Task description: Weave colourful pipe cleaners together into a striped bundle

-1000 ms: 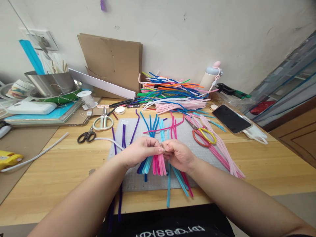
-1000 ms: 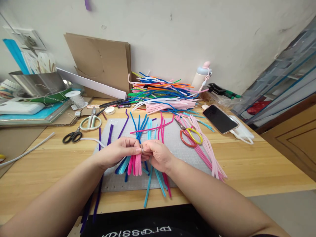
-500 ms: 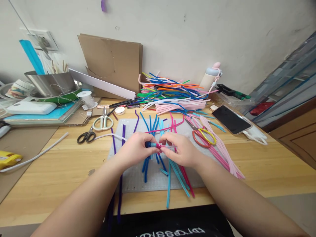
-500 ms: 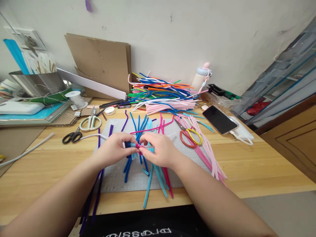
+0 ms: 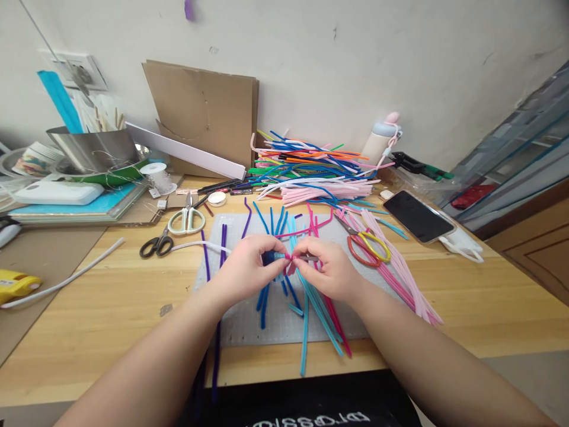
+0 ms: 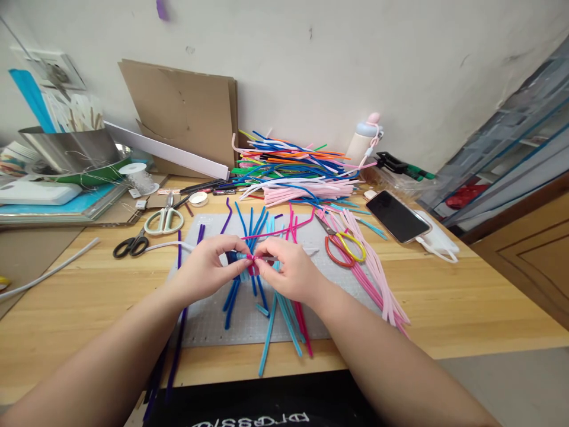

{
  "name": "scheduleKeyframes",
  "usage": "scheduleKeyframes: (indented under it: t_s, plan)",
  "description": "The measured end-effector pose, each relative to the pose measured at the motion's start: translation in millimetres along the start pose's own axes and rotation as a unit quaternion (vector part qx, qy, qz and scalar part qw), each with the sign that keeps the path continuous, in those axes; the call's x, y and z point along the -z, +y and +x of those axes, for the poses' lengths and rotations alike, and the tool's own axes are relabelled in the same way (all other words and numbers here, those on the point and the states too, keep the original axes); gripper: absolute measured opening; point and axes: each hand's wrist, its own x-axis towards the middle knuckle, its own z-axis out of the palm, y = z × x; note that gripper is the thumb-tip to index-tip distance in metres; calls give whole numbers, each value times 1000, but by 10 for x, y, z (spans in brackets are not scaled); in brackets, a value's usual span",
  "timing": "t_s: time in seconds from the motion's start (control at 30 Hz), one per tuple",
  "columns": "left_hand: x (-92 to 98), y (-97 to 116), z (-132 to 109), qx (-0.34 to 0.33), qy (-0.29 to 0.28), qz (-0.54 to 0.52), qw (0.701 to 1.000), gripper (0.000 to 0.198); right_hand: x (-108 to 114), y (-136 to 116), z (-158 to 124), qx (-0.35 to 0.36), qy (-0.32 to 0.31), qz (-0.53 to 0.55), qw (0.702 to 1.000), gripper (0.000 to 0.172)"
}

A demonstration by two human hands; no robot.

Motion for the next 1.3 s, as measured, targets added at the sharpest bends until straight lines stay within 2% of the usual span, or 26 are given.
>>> scheduleKeyframes:
  t_s: [0.27,0.5,0.73,0.87,0.97,1.03,1.1,1.2,1.3]
  plan:
    - [-22,8,-1,27,-29,-42,998,8,-21,-24,9,32,5,-34,999,11]
    - [-36,30,-2,37,-16,-62,997,7,-43,-1,-8,-17,20,-31,999,8]
    - [-82,9,-5,27,-23,-42,998,8,-55,-18,-27,-17,15,-53,998,7]
    - [-97,5,-5,-19,-16,-20,999,10,-89,-34,-22,-88,7,25,996,6]
    - [-86,6,-5,-54,-17,-8,998,12,-112,-32,-8,-170,-5,130,977,4]
    - [-74,7,-5,-61,-17,-1,998,12,-113,-19,-6,-189,-7,158,969,4]
    - [-68,3,-4,-50,-20,0,999,12,-100,-2,-15,-162,-12,125,979,4]
    - [-78,-16,1,-23,-39,-14,999,10,-62,18,-35,-63,-30,2,998,5]
    - [-94,-38,9,-6,-50,-27,998,10,-20,19,-32,2,-53,-63,997,7]
